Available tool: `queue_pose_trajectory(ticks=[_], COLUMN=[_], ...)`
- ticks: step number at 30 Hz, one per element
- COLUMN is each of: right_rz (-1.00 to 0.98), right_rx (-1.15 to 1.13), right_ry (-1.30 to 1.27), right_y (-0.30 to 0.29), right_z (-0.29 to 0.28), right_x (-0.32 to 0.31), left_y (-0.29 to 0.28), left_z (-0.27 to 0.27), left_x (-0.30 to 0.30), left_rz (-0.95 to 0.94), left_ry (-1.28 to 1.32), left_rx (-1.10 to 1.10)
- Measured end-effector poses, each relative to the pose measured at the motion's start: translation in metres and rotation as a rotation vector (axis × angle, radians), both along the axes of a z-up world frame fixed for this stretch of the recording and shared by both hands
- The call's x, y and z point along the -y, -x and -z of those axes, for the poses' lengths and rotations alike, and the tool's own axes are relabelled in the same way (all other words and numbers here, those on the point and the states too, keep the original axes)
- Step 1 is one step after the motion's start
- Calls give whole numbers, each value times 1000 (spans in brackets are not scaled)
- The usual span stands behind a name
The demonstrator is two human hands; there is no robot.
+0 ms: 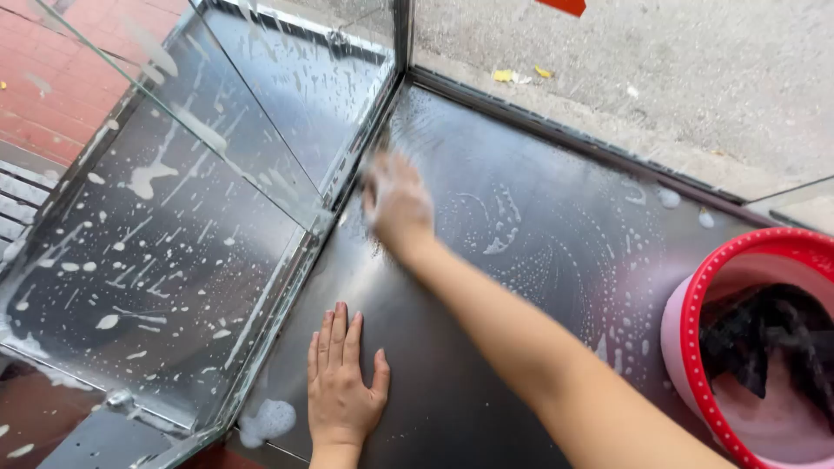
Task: Cleaning a stainless steel food preparation station and vertical grill components with a soapy sponge and water.
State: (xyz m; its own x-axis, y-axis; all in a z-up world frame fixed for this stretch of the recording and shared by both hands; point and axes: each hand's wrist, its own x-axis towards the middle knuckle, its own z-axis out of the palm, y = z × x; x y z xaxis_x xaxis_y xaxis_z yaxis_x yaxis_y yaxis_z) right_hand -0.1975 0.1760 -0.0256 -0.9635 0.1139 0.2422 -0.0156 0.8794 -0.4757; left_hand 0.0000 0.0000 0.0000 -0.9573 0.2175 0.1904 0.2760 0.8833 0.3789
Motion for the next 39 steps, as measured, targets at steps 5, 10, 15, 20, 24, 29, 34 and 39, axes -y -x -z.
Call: queue_pose_trajectory(ticks=[5,10,15,20,24,29,34,39], right_rz=[-556,-213,-27,-334,55,66,-77,377], right_rx=[-31,-121,-66,24,-35,17,-66,-77], right_ry=[-7,65,39,-65,3,60,-30,62], right_y=[-65,3,-70,-136,-65,-109,-183,-102], right_z=[-35,-9,-26,-51,-11,-28,-26,-1], right_x=[-14,-103,-76,-89,-142,-91,-105,-183], left_y=[-6,-7,-4,-8,-6,-6,-8,-7], left_z=[0,0,-1,1,-2,-2,0,1], left_x=[0,1,-1,0,2,-1,-1,2], left_rz=[13,9,17,21,21,12,26,25], left_ry=[24,18,-1,4,15,-11,8,19], left_rx=[3,12,-6,-9,2,-7,-7,3])
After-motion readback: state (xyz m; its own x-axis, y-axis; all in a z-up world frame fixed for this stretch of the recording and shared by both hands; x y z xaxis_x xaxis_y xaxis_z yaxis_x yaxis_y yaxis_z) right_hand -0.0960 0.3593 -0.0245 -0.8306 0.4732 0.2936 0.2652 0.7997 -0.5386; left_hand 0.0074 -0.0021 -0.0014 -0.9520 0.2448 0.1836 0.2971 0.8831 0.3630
